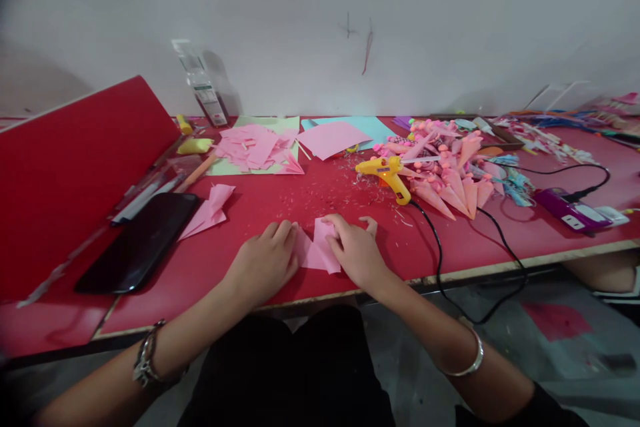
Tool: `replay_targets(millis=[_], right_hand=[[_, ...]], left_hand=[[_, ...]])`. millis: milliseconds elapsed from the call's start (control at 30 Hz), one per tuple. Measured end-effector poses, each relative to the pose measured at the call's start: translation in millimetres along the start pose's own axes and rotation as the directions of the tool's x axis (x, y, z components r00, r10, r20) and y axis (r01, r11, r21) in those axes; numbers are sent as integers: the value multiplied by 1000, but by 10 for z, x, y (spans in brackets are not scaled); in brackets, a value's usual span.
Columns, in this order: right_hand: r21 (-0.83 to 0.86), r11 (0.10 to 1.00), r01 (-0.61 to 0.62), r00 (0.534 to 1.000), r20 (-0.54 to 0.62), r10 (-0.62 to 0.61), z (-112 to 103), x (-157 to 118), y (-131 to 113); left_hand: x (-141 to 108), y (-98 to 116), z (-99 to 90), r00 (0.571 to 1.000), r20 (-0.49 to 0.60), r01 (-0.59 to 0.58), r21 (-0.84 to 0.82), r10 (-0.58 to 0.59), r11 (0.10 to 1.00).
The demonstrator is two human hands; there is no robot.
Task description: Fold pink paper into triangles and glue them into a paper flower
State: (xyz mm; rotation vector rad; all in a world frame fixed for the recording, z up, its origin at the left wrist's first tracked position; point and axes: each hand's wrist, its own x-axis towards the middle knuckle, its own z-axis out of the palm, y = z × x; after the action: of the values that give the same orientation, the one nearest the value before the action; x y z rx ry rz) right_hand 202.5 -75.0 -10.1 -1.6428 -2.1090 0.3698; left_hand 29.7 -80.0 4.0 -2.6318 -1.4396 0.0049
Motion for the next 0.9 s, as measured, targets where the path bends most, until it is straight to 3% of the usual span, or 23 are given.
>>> replay_targets(millis=[467, 700, 900], right_hand=[[-165, 984, 72, 996, -44, -81, -122, -270, 232], [-257, 962, 92, 995, -2, -95, -213, -317, 258], [-432, 893, 126, 977, -100, -187, -417, -346, 185]], left_hand=[[6, -7, 2, 1000, 17, -16, 3, 16, 1000], [0, 7, 22, 1000, 14, -21, 58, 20, 998], [-12, 33, -6, 999, 16, -35, 74, 34, 997]])
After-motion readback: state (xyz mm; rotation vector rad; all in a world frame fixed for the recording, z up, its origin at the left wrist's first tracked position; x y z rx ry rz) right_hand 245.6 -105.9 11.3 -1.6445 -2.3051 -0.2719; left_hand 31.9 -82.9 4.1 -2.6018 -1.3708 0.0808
